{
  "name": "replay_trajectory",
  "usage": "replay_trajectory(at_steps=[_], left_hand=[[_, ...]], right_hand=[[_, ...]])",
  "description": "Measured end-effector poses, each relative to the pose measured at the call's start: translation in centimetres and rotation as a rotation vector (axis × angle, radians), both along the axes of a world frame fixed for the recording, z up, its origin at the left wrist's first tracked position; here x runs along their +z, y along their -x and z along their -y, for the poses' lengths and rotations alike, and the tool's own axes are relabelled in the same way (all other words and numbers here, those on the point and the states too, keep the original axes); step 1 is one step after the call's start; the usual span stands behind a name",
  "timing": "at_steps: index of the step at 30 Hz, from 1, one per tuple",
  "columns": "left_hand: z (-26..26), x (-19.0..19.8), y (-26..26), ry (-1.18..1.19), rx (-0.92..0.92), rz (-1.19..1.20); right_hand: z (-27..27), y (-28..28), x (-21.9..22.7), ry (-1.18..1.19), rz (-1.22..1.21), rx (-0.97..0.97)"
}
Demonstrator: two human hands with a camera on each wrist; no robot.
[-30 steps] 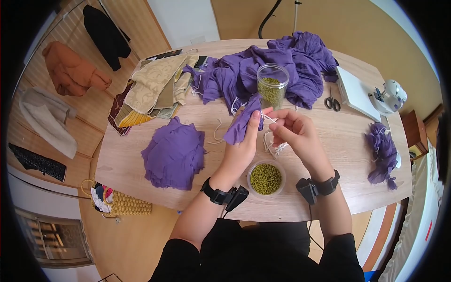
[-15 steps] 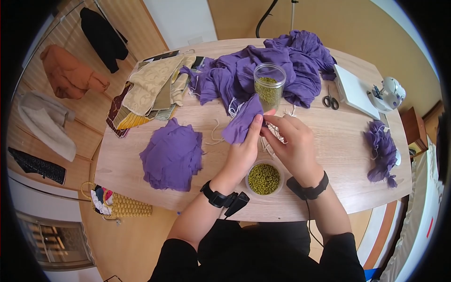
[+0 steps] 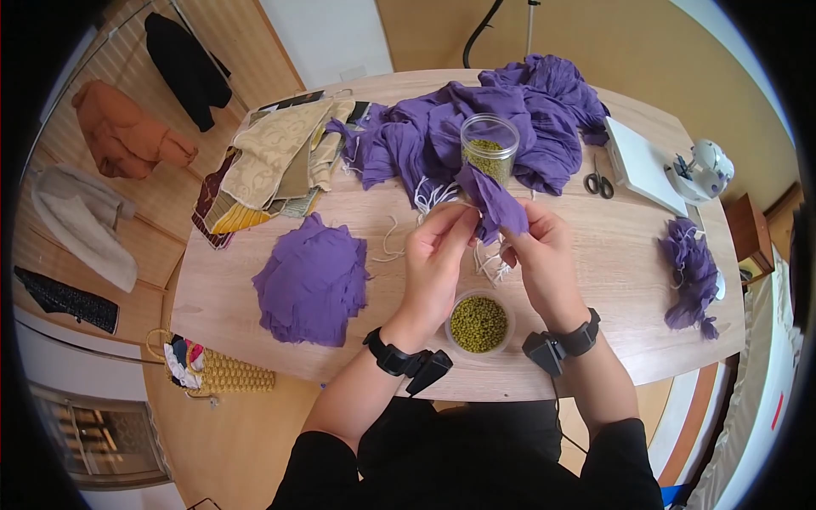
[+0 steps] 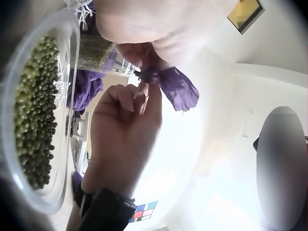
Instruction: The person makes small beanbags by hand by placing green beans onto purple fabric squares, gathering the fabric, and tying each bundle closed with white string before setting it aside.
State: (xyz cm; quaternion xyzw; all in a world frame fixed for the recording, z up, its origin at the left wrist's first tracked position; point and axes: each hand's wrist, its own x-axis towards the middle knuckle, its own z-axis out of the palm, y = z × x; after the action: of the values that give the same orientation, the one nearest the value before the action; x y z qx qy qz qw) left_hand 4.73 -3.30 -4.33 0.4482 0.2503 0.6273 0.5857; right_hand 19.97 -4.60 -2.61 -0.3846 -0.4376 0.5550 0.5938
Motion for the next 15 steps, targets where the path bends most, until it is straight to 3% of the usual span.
replay_trajectory(at_steps=[4, 7, 9, 10, 12, 15], left_hand=[[-0.2, -0.8, 0.4, -0.001, 0.032, 0.012], [-0.2, 0.3, 0.7, -0.055, 0.18, -0.089], [-0.5, 1.2, 1.4, -0.47, 0.416, -0.528], [-0.7, 1.8, 1.7, -0.478, 0.416, -0.529], [-1.0, 3.3, 2.5, -0.817, 0.571, -0.852], [-0.8, 6.1, 3.8, -0.953, 0.484, -1.03]], right_hand=[[0.4, 0.6, 0.7, 0.043, -0.047, 0.011], [0.0, 0.3, -0.4, 0.118, -0.225, 0.05], [-0.4, -0.4, -0.8, 0.142, -0.296, 0.196], [-0.4, -0.5, -0.6, 0.135, -0.299, 0.196], [-0.5, -0.7, -0.3, 0.142, -0.197, 0.248], [-0.6, -1.1, 0.5, 0.139, -0.082, 0.33]])
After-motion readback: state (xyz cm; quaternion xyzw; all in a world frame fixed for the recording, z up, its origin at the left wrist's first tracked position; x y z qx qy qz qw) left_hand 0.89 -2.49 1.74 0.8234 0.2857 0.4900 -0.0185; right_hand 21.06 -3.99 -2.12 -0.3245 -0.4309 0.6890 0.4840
